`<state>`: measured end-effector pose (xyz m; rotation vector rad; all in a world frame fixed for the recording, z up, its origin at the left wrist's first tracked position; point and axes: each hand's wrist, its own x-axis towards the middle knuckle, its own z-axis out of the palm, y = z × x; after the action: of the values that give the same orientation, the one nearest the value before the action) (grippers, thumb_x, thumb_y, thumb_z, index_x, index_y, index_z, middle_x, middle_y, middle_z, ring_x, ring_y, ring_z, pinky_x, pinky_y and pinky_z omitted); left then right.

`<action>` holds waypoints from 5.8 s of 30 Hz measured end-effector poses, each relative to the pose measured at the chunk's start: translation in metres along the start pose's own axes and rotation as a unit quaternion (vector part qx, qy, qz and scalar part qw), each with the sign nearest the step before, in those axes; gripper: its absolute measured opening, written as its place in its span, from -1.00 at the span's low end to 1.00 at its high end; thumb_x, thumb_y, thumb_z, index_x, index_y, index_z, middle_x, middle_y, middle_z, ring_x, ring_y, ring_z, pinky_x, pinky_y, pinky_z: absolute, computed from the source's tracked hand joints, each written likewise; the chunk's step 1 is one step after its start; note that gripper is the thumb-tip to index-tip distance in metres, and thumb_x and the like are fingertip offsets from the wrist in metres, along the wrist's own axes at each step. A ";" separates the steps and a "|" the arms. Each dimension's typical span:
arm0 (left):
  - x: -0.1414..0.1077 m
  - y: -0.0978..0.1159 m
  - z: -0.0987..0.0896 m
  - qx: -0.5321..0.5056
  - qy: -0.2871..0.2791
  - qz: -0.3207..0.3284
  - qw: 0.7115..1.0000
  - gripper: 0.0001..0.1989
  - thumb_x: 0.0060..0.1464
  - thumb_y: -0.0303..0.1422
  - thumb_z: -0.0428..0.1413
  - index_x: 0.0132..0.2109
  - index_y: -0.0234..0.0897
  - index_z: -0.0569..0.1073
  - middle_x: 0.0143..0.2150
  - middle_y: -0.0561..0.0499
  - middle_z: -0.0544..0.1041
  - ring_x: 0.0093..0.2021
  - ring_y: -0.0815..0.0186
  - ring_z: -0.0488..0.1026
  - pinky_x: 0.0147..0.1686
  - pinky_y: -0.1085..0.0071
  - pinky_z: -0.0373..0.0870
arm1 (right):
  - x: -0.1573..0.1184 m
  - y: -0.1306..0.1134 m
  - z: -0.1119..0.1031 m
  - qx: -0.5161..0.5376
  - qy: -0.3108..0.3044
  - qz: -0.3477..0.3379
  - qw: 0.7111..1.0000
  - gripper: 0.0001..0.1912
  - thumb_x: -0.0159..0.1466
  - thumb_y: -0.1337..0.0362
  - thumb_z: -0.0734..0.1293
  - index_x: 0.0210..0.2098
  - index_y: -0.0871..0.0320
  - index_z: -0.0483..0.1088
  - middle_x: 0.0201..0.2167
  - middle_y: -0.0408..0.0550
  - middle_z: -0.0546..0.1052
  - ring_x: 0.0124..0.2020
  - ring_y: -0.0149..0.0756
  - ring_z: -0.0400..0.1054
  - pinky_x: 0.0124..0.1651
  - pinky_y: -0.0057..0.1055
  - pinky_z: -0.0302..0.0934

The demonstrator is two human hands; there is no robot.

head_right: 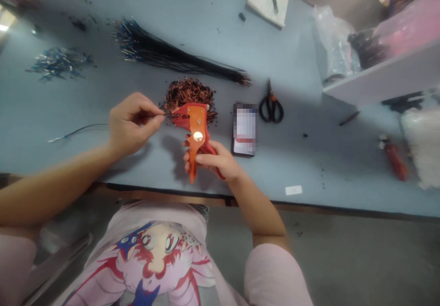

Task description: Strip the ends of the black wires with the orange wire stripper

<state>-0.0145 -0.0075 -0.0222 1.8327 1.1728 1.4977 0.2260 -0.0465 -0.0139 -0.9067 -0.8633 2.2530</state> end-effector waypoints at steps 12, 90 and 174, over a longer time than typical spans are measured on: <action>-0.004 0.003 0.001 -0.008 0.003 0.002 1.000 -0.95 0.12 -0.39 0.19 -0.33 -0.22 0.49 -0.40 0.04 0.45 -0.46 0.41 0.30 -0.49 0.41 0.24 | 0.001 0.001 0.002 0.006 -0.001 0.005 1.000 -0.55 0.16 0.21 0.52 -0.01 0.24 0.44 -0.27 -0.02 0.58 -0.33 -0.23 0.53 -0.26 -0.20 0.52; -0.002 -0.011 0.005 0.058 -0.062 -0.151 0.985 -0.89 0.12 -0.40 0.13 -0.25 -0.25 0.56 -0.33 0.04 0.59 -0.35 0.35 0.48 -0.33 0.43 0.37 | 0.003 0.003 -0.005 -0.113 -0.041 0.016 0.993 -0.22 0.10 0.08 0.56 0.21 0.19 0.28 -0.02 0.16 0.57 -0.20 -0.12 0.57 -0.29 -0.29 0.50; -0.009 0.008 -0.004 0.236 -0.097 0.217 0.942 -0.86 0.16 -0.41 0.09 -0.38 -0.19 0.45 -0.47 0.07 0.47 -0.44 0.33 0.37 -0.45 0.34 0.19 | -0.003 0.007 -0.003 -0.408 0.277 -0.306 0.814 -0.85 0.29 0.20 0.37 -0.18 0.03 0.33 -0.32 -0.10 0.42 -0.34 -0.25 0.35 -0.19 -0.19 0.36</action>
<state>-0.0161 -0.0196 -0.0189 2.6399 1.1490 1.2733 0.2284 -0.0522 -0.0198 -1.3014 -1.5697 0.9301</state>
